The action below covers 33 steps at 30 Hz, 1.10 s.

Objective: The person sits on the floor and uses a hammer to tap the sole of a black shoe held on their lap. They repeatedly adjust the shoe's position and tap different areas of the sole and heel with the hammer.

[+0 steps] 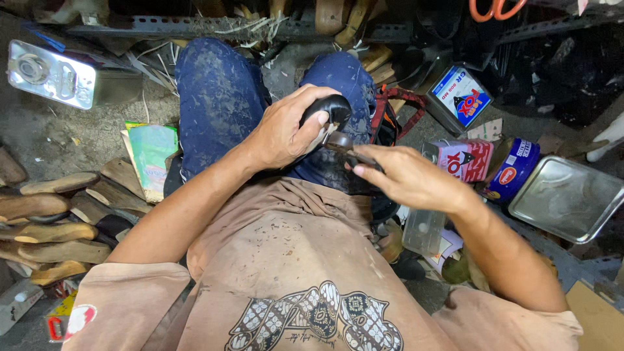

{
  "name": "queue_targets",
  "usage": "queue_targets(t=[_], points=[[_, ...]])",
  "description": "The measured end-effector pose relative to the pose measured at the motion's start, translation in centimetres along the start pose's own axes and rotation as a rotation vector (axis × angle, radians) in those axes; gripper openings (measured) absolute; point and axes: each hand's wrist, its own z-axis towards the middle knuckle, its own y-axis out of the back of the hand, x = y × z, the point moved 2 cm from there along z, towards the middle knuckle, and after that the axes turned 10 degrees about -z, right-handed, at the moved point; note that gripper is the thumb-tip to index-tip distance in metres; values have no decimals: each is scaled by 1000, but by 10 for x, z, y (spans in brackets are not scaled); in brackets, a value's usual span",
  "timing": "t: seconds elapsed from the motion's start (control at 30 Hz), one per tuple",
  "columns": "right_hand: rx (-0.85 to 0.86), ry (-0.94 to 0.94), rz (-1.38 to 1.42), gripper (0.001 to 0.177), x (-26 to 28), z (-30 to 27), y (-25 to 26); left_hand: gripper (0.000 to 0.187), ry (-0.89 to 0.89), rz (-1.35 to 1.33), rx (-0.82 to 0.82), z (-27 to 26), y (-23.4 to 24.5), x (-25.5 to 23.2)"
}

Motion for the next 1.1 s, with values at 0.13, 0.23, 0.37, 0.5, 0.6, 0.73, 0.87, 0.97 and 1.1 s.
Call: queue_targets(t=[0.13,0.23,0.37,0.5,0.6,0.73,0.87,0.97,1.1], points=[[119,-1,-11,46,-2,7,20,38,3,-14,3,-2,-1,-2],[107,44,-29,42,-23,13,25,38,13,-38,24,-1,1,-3],[-17,41,-47,35,-13,5,21,39,26,-98,41,-3,1,0],[-157,95,-115,32,-31,7,0,39,24,-107,37,-3,-1,-1],[-124,67,4,35,-31,5,-3,40,29,-77,38,-5,-3,1],[-216,77,-101,22,-38,3,-17,40,18,-90,79,1,1,2],[-545,10,-365,24,-68,11,-64,38,-18,-70,49,-1,4,1],[-642,-9,-356,21,-70,10,-79,38,-42,-59,39,-4,0,0],[-781,-3,-468,17,-66,7,-100,38,-85,-16,45,-7,-7,3]])
